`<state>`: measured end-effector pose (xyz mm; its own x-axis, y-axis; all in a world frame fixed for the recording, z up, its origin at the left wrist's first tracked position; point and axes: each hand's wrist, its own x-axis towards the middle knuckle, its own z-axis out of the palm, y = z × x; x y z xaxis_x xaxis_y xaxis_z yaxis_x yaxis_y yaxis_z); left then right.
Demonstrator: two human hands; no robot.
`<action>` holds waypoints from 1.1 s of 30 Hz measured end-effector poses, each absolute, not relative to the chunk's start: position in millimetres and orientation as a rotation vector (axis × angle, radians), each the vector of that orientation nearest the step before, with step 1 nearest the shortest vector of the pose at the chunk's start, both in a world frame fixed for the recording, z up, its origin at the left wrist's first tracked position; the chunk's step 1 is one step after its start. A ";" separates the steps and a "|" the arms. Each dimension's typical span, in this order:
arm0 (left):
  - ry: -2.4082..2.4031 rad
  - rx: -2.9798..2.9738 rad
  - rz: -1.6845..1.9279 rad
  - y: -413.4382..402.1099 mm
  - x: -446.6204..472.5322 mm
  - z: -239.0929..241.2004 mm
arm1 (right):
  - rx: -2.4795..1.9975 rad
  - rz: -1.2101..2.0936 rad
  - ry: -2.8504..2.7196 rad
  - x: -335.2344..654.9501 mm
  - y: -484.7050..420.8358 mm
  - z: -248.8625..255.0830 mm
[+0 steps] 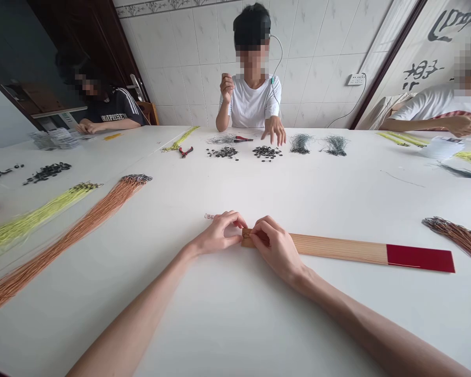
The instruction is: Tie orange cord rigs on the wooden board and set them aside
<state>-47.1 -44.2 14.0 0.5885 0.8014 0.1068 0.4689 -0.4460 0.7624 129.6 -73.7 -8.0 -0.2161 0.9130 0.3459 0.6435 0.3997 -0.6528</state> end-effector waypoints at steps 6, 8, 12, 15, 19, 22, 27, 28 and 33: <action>1.005 2.127 0.605 -44.4 -46.7 13.8 | -1.325 0.472 -1.964 129.8 -74.3 -7.1; 0.999 2.127 0.606 -44.7 -46.6 13.9 | -1.327 0.473 -1.964 129.8 -74.4 -7.0; 0.989 2.133 0.613 -44.7 -46.3 14.6 | -1.330 0.467 -1.966 129.6 -74.7 -6.7; 0.999 2.143 0.604 -44.7 -46.2 14.9 | -1.334 0.467 -1.967 129.5 -74.8 -6.4; 1.007 2.143 0.594 -44.9 -46.8 14.4 | -1.346 0.483 -1.970 129.8 -74.6 -6.5; 1.012 2.135 0.587 -44.7 -47.2 13.9 | -1.343 0.488 -1.971 129.8 -74.5 -6.7; 1.010 2.137 0.591 -43.9 -47.0 14.3 | -1.337 0.486 -1.968 129.3 -74.9 -6.5; 1.005 2.137 0.595 -43.8 -46.8 14.4 | -1.336 0.487 -1.967 129.3 -75.0 -6.6; 1.007 2.131 0.602 -44.2 -46.6 14.2 | -1.332 0.485 -1.968 129.8 -74.7 -7.8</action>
